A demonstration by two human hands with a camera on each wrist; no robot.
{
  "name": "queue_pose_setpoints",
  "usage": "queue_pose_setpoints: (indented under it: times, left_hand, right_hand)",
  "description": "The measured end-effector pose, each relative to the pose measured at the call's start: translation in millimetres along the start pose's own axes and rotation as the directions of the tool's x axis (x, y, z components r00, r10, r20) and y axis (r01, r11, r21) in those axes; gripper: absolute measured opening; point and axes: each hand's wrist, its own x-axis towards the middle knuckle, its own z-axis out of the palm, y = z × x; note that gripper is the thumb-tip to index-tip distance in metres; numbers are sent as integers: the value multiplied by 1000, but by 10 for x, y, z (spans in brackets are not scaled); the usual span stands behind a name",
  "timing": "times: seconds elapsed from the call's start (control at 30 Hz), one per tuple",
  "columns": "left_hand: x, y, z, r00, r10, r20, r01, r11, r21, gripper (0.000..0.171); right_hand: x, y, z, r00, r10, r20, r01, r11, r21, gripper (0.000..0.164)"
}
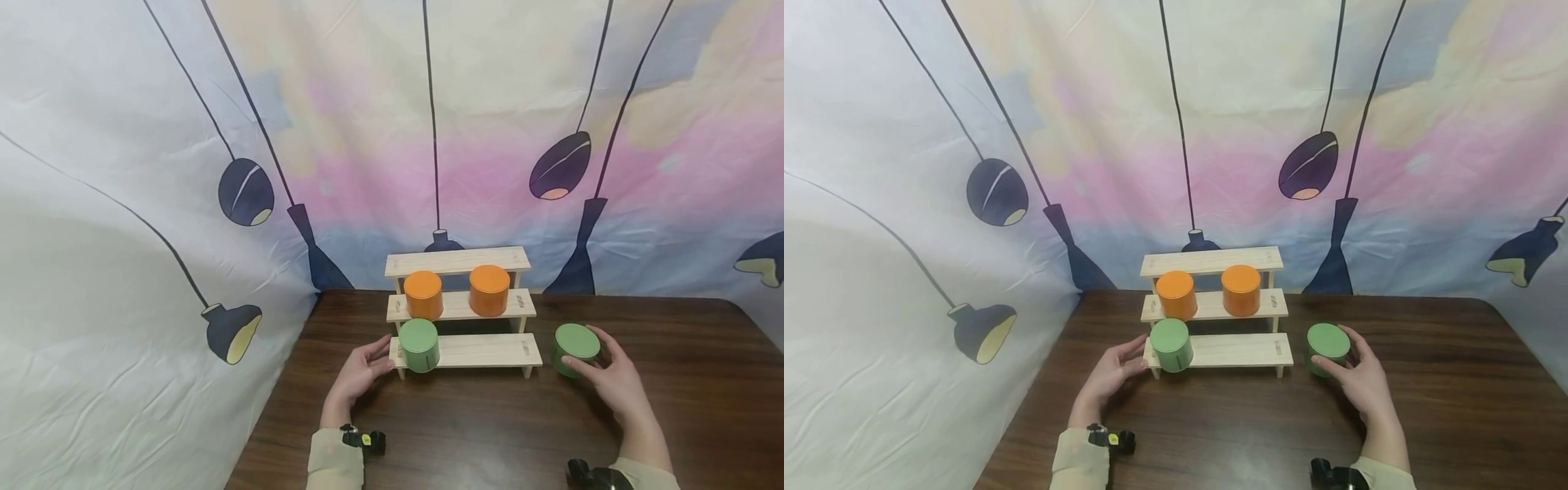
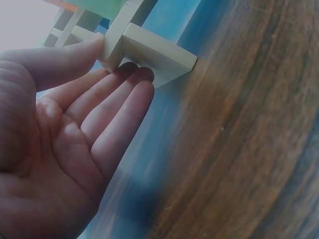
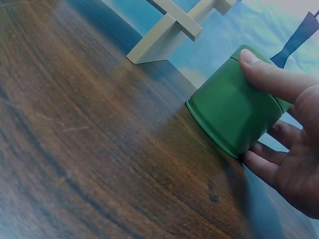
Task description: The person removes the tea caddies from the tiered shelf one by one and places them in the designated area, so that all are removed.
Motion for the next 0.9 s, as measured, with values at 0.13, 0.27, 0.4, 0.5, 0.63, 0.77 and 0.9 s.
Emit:
queue_pose_setpoints:
  times: [0.13, 0.27, 0.4, 0.5, 0.63, 0.77, 0.9]
  left_hand:
    - [-1, 12, -6, 1000, 0, 0, 0, 1000, 1, 63]
    - [-1, 16, -12, 1000, 2, 1, -2, 1000, 3, 63]
    - [6, 7, -13, 1000, 3, -1, -3, 1000, 12, 63]
    - [10, 2, -13, 1000, 1, 2, -1, 1000, 15, 63]
    - [15, -4, -15, 1000, -1, 9, 1, 1000, 19, 65]
    - [19, -11, -16, 1000, -14, 10, 14, 1000, 19, 65]
    - [16, -19, -19, 1000, -14, 12, 14, 1000, 21, 64]
  right_hand:
    - [7, 2, 0, 1000, 0, 8, 0, 1000, 10, 111]
    - [5, 2, 1, 1000, -2, 15, 2, 1000, 19, 110]
    - [3, -4, 3, 1000, -9, 13, 9, 1000, 27, 109]
    - [1, -7, 4, 1000, -16, 10, 16, 999, 31, 109]
    - [4, -10, 4, 1000, -21, 9, 21, 999, 33, 109]
    - [6, -16, 5, 1000, -20, 7, 19, 1000, 23, 110]
    - [-3, -21, 9, 1000, -15, 5, 15, 1000, 12, 110]
